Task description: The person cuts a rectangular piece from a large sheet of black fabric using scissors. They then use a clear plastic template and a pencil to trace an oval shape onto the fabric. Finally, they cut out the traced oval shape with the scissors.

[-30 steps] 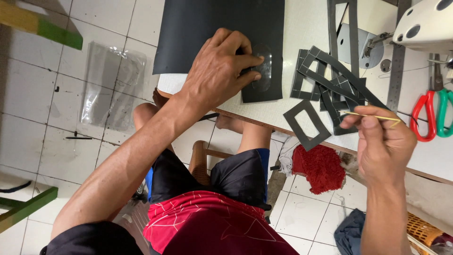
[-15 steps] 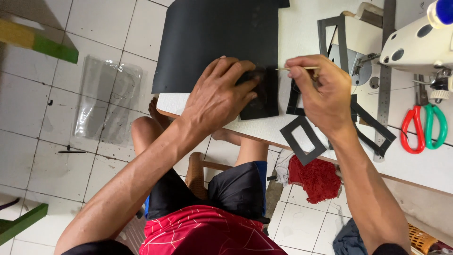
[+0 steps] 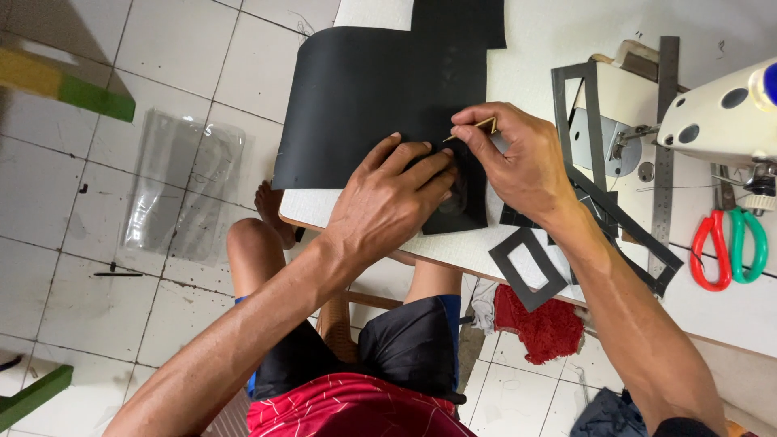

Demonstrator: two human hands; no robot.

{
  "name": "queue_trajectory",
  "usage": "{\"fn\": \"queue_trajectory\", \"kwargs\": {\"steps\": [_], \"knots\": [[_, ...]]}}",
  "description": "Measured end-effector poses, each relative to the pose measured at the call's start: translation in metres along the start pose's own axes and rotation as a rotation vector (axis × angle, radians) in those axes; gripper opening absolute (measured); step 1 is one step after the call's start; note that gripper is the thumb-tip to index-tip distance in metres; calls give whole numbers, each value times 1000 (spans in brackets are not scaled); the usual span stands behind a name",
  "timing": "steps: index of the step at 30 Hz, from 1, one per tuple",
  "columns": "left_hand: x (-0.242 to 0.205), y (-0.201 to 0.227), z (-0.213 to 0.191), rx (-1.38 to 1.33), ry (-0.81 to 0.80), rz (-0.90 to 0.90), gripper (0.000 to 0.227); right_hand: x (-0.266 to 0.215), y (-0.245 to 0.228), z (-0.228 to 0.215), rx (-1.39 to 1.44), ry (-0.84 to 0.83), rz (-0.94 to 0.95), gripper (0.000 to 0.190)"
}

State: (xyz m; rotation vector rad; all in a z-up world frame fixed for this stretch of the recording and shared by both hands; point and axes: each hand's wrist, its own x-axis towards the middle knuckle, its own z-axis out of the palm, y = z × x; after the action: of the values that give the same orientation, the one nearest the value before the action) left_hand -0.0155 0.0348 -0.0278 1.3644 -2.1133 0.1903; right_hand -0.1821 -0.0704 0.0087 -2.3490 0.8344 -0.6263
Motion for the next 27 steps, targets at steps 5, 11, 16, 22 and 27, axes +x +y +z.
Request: {"fn": "queue_trajectory", "kwargs": {"steps": [5, 11, 16, 22, 27], "knots": [[1, 0, -1, -11, 18, -11, 12, 1, 1, 1, 0, -20, 4, 11], [4, 1, -5, -12, 25, -13, 9, 4, 4, -2, -74, -63, -92, 10], [6, 1, -6, -17, 27, -19, 9, 3, 13, -5, -164, -69, -153, 10], [7, 2, -7, 0, 35, -19, 6, 2, 16, -8, -173, -79, -148, 11], [8, 2, -7, -7, 23, -24, 9, 0, 18, -9, -145, -46, -193, 9]]}}
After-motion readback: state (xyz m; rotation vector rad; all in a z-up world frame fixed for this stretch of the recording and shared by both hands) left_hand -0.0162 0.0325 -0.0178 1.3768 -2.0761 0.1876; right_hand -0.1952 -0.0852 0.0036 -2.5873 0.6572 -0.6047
